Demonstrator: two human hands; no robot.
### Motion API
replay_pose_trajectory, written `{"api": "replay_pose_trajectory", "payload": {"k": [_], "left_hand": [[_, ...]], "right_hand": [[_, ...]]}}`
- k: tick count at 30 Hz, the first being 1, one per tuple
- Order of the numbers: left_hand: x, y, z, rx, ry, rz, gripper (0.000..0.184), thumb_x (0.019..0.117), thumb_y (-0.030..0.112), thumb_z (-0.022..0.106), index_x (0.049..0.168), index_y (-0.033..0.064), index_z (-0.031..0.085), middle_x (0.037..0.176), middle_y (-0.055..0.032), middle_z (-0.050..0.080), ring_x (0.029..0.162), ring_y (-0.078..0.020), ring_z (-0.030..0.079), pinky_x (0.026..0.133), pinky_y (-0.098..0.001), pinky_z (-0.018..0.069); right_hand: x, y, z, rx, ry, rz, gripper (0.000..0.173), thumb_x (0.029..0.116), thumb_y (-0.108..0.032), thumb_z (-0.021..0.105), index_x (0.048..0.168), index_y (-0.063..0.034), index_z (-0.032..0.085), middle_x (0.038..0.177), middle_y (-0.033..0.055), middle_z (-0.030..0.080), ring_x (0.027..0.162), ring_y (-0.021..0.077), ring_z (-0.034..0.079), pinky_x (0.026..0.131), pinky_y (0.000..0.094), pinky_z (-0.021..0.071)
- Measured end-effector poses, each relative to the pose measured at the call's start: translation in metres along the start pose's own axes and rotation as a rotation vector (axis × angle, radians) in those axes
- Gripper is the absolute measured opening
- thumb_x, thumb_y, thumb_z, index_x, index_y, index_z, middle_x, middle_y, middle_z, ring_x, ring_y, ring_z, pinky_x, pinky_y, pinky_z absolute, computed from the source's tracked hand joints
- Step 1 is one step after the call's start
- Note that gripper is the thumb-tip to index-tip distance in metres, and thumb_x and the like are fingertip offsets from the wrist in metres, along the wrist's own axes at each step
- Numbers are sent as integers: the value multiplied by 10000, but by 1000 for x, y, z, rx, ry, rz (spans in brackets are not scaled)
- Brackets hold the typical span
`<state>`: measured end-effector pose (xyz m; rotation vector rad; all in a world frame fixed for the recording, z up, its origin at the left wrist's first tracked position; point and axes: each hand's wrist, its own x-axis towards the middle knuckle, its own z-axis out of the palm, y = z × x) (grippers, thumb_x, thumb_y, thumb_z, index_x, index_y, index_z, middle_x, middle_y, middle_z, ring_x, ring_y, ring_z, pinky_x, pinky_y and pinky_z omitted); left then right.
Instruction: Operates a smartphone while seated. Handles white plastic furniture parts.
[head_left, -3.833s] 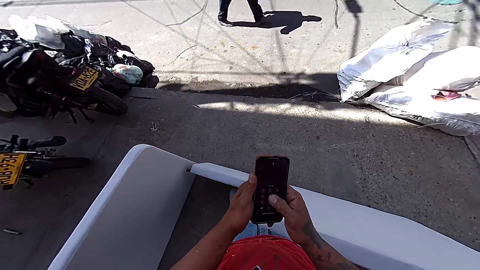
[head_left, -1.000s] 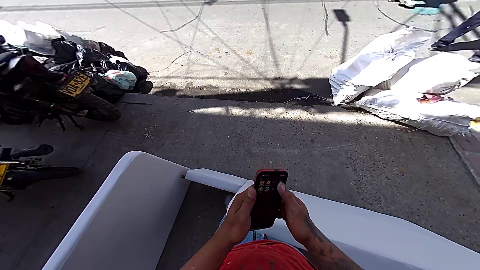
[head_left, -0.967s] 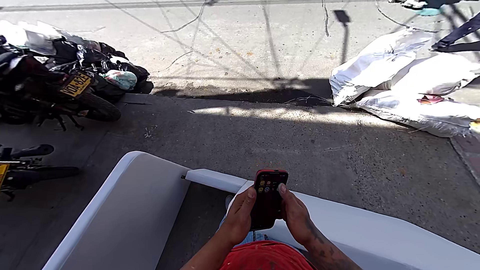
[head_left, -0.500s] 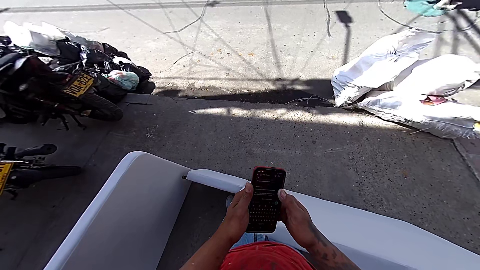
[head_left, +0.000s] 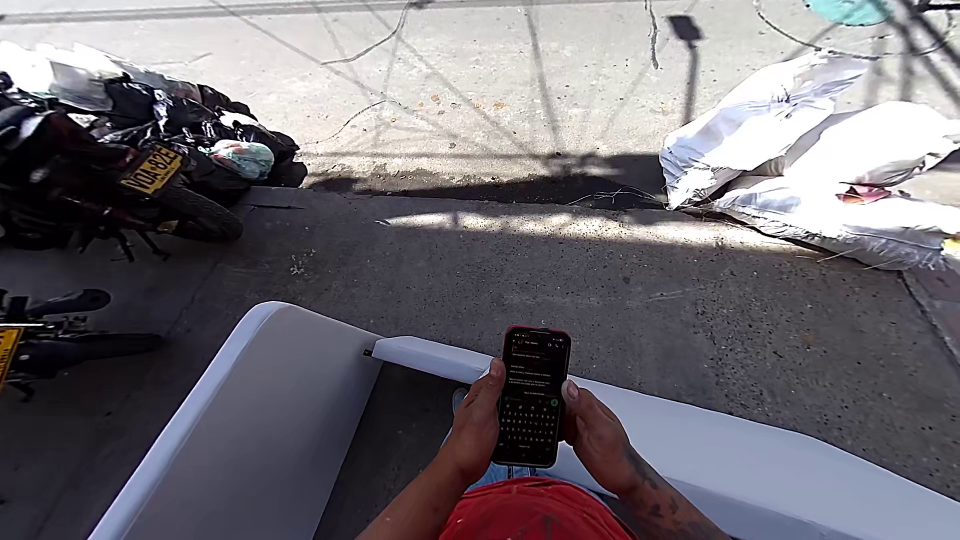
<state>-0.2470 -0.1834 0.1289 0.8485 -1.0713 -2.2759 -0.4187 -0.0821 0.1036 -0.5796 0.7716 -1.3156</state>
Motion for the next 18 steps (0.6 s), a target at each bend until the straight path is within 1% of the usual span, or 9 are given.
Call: {"api": "replay_pose_trajectory", "payload": {"k": [3, 9, 14, 18], "left_hand": [[0, 0, 0, -9, 4, 2, 653, 1103, 495, 212, 1264, 19, 629, 1114, -159, 735, 1031, -235, 729, 940, -441, 601], [-1, 1, 1, -6, 20, -12, 655, 1105, 484, 198, 1263, 13, 625, 1112, -164, 733, 1032, -238, 728, 940, -445, 600], [-3, -1, 0, -24, 8, -19, 660, 1106, 491, 205, 1317, -1, 592, 1160, -195, 715, 1063, -268, 719, 956, -467, 592], [-5, -2, -1, -34, 16, -16, 654, 1109, 482, 198, 1312, -1, 590, 1148, -191, 717, 1053, -261, 721, 955, -461, 592]], "right_hand": [[0, -1, 0, 0, -4, 4, 634, 1051, -608, 404, 1292, -70, 637, 1177, 117, 732, 1070, 217, 723, 923, 412, 605], [-1, 0, 1, 10, -9, -9, 622, 1052, -600, 411, 1276, -70, 646, 1168, 115, 735, 1072, 219, 724, 927, 416, 605], [-2, 4, 1, 9, -21, -26, 611, 1052, -594, 415, 1281, -78, 648, 1177, 111, 733, 1078, 208, 720, 937, 408, 600], [-2, 5, 2, 10, -29, -28, 608, 1046, -601, 425, 1281, -88, 652, 1174, 102, 736, 1074, 199, 722, 931, 398, 603]]}}
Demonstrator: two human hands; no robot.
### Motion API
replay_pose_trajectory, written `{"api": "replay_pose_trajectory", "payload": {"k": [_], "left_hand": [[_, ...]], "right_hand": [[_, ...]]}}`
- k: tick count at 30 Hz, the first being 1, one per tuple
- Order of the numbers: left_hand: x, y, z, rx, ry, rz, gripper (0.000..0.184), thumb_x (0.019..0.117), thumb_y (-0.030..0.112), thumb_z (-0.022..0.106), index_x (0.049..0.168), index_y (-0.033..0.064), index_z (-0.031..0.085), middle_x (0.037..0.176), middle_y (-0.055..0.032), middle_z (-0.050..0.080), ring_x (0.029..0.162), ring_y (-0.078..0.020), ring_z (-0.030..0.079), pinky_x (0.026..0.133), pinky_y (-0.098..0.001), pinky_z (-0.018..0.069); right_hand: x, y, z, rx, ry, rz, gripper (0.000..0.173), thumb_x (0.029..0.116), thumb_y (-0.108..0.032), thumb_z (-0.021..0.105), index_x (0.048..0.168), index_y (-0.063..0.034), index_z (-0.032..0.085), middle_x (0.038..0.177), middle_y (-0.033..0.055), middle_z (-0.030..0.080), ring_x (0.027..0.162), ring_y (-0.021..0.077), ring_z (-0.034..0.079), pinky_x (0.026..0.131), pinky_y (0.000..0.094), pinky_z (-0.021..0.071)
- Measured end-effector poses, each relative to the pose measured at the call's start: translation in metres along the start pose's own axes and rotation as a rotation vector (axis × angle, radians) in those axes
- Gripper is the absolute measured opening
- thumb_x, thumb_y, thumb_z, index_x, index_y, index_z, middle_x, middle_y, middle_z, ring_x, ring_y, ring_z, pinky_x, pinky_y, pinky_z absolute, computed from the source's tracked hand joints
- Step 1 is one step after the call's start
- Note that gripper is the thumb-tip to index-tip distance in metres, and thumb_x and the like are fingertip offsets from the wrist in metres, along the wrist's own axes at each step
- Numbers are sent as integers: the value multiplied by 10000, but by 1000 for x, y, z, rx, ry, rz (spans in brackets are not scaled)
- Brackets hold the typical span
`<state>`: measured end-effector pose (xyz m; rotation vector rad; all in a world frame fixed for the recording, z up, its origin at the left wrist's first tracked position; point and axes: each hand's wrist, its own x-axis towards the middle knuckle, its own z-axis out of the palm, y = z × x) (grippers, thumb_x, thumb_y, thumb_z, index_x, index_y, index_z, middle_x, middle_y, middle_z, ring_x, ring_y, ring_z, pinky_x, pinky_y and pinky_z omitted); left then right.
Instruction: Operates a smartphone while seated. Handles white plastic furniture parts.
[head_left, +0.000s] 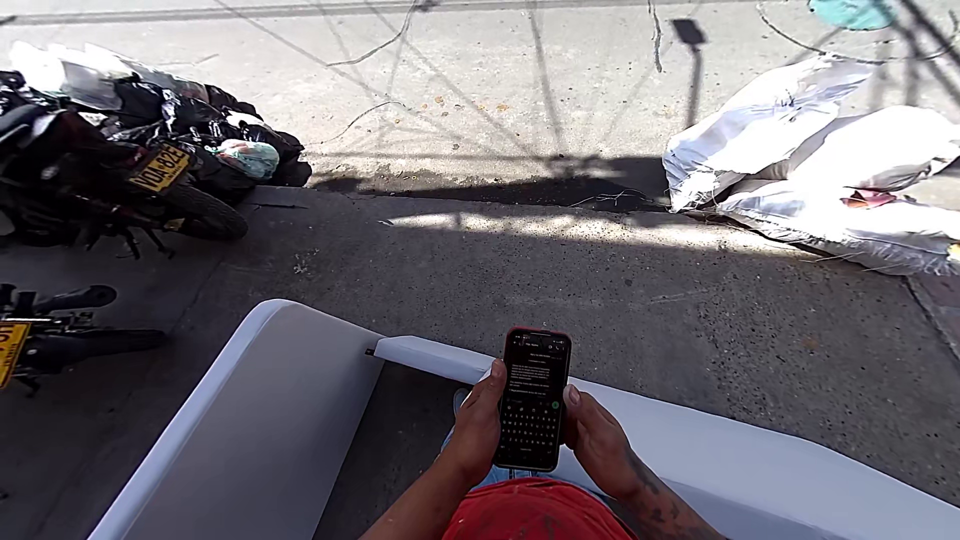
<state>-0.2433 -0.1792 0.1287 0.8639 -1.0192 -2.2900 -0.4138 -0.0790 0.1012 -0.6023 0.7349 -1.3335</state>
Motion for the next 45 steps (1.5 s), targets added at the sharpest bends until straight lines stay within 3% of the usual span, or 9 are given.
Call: {"api": "replay_pose_trajectory", "payload": {"k": [45], "left_hand": [[2, -2, 1, 23, -10, -4, 667, 1100, 510, 219, 1307, 2, 599, 1152, -197, 716, 1056, -271, 721, 953, -471, 592]], "right_hand": [[-2, -2, 0, 19, 17, -5, 580, 1041, -584, 460, 1269, -91, 664, 1174, 100, 737, 1072, 195, 722, 937, 394, 601]]}}
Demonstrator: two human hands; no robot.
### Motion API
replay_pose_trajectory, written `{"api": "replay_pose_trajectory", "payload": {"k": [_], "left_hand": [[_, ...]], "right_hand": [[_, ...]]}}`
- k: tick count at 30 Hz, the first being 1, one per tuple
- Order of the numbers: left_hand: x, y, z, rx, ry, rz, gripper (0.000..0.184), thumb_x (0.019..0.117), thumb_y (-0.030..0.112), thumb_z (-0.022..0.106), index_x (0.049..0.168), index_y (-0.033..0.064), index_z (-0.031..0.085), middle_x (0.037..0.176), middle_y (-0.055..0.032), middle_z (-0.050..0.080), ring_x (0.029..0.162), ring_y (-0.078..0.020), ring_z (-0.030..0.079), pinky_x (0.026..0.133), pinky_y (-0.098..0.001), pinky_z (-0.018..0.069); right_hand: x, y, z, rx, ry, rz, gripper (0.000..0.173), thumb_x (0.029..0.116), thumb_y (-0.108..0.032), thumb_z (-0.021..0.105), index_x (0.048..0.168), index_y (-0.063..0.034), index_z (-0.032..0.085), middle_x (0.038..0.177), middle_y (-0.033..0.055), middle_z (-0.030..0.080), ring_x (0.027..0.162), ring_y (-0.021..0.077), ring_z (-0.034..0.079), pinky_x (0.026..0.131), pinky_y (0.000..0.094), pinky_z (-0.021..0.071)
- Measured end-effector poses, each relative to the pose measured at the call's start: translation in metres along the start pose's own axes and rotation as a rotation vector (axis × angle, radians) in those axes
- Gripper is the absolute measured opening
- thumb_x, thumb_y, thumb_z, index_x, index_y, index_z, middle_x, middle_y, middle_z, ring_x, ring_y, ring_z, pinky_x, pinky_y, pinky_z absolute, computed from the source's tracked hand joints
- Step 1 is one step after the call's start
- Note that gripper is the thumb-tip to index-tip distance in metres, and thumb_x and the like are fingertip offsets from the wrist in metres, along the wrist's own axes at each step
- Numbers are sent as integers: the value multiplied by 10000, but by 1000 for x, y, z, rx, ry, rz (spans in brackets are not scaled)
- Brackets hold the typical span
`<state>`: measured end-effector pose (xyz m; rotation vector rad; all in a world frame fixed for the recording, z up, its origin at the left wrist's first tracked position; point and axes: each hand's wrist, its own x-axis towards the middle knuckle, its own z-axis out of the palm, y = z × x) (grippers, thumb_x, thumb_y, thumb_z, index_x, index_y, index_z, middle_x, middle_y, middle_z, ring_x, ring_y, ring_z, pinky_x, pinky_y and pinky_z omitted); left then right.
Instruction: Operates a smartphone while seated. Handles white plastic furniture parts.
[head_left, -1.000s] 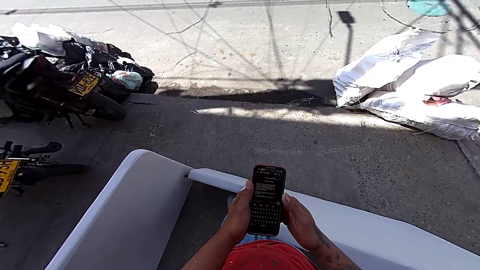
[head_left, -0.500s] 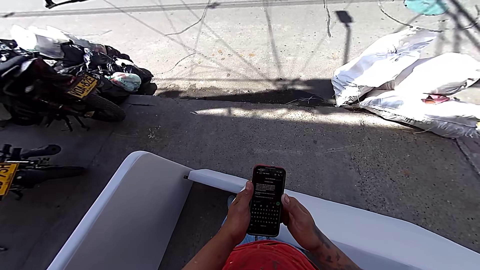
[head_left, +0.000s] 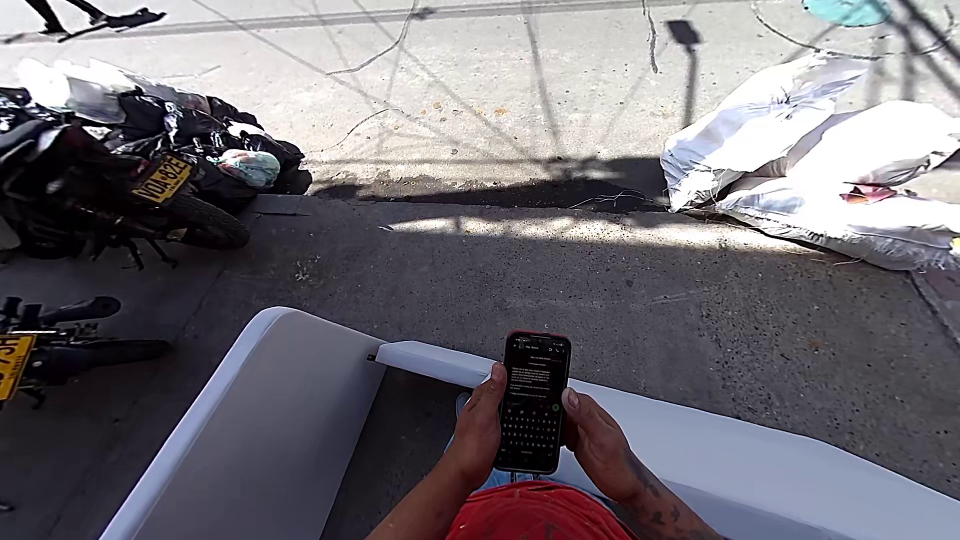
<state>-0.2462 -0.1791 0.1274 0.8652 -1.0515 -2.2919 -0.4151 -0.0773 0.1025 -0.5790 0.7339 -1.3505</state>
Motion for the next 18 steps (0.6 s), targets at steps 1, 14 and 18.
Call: {"api": "replay_pose_trajectory", "payload": {"k": [1, 14, 18], "left_hand": [[0, 0, 0, 1, 2, 0, 669, 1100, 510, 217, 1304, 1, 601, 1149, -197, 717, 1054, -270, 722, 952, -470, 593], [0, -1, 3, -1, 9, -2, 659, 1104, 493, 205, 1281, 5, 611, 1128, -183, 725, 1042, -253, 725, 947, -455, 596], [0, -1, 3, 3, 5, -2, 656, 1104, 496, 213, 1279, 6, 613, 1122, -179, 727, 1039, -251, 726, 943, -451, 598]], "right_hand": [[0, 0, 0, 0, 3, 2, 582, 1041, -584, 460, 1270, -89, 663, 1175, 103, 737, 1072, 199, 723, 937, 396, 602], [-2, 0, -1, 9, 6, -6, 579, 1043, -577, 464, 1273, -83, 661, 1176, 104, 735, 1074, 202, 722, 941, 399, 601], [-2, 1, -1, -1, 10, -11, 573, 1046, -575, 458, 1268, -89, 664, 1171, 97, 737, 1072, 191, 721, 938, 390, 599]]}}
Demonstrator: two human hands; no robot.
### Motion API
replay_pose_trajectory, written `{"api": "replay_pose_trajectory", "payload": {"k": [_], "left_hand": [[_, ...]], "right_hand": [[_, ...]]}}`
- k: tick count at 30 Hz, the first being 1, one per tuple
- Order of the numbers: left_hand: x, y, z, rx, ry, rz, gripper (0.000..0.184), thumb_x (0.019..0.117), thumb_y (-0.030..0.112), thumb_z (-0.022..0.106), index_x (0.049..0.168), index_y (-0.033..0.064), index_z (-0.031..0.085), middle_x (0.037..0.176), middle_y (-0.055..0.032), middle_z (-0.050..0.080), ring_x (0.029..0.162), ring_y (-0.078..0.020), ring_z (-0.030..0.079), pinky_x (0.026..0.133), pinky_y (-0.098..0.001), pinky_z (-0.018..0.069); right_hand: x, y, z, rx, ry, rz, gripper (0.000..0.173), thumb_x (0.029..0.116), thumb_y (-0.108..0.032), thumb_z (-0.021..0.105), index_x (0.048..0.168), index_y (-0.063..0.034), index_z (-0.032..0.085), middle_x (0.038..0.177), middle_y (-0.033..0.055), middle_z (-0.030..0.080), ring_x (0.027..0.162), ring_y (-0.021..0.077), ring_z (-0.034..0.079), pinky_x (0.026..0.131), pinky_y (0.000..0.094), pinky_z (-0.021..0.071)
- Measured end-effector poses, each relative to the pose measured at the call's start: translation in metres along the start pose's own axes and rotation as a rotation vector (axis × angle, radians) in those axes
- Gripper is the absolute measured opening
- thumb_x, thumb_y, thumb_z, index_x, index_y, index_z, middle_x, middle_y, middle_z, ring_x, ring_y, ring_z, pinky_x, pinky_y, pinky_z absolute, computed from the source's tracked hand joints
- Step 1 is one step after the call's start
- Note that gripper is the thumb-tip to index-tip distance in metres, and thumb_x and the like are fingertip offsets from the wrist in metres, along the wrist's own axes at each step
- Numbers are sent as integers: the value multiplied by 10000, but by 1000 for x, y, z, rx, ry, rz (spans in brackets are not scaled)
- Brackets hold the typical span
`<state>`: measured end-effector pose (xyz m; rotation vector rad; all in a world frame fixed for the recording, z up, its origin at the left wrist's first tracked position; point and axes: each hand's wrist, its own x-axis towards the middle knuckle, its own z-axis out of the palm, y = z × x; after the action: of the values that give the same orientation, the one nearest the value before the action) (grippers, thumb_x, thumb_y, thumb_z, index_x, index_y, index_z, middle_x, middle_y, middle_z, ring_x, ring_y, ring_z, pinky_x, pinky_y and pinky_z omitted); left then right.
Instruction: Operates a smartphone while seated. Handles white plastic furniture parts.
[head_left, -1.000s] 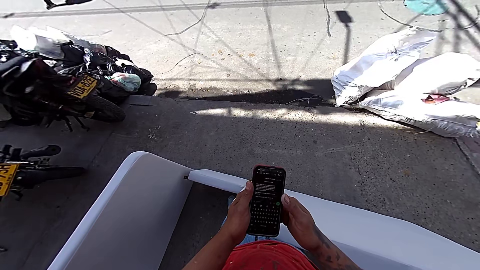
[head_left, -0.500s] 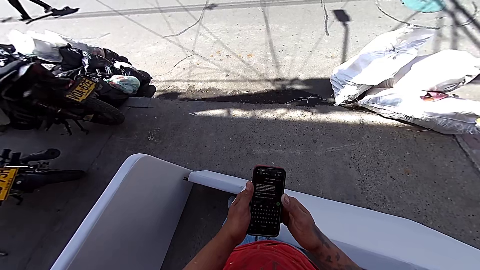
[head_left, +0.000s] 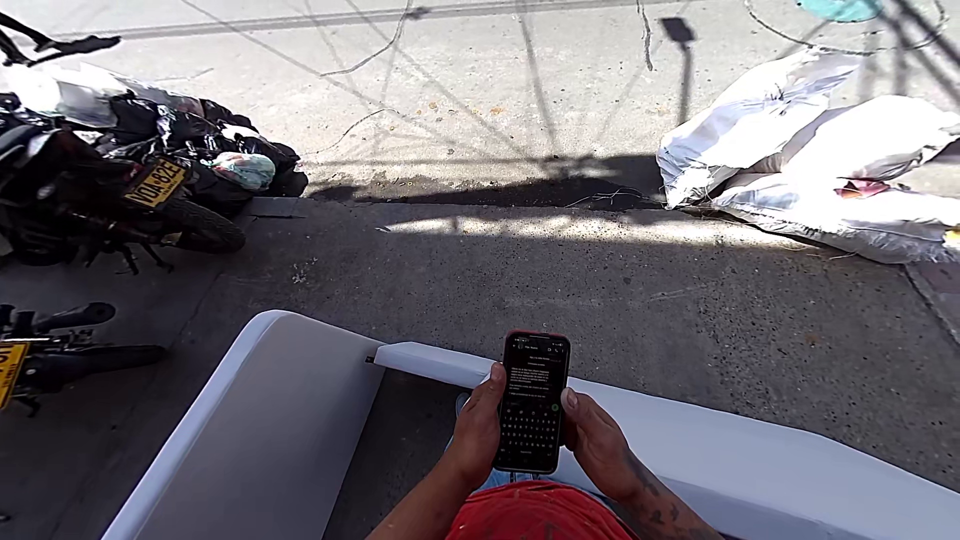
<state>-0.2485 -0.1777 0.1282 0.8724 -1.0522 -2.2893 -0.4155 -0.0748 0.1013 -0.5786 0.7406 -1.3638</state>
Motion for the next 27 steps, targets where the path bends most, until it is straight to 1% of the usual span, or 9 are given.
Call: {"api": "replay_pose_trajectory", "payload": {"k": [5, 9, 27], "left_hand": [[0, 0, -1, -8, -7, -10, 655, 1104, 496, 223, 1309, -4, 594, 1149, -195, 715, 1056, -267, 719, 957, -465, 590], [0, -1, 0, -10, -1, -12, 656, 1103, 501, 221, 1294, 0, 599, 1133, -187, 722, 1046, -255, 724, 949, -456, 595], [5, -1, 3, -9, -23, -31, 654, 1104, 492, 221, 1294, -5, 602, 1135, -190, 722, 1043, -260, 725, 947, -460, 596]], "right_hand": [[-1, 1, 0, -10, 10, 2, 599, 1041, -591, 456, 1271, -76, 658, 1165, 110, 737, 1063, 206, 725, 931, 408, 604], [-1, 1, 0, -3, 11, 0, 595, 1044, -586, 452, 1275, -77, 657, 1170, 108, 736, 1067, 204, 723, 932, 402, 604], [-4, 0, -3, -2, 27, -18, 585, 1045, -581, 455, 1268, -81, 661, 1168, 103, 737, 1068, 196, 722, 932, 397, 601]]}}
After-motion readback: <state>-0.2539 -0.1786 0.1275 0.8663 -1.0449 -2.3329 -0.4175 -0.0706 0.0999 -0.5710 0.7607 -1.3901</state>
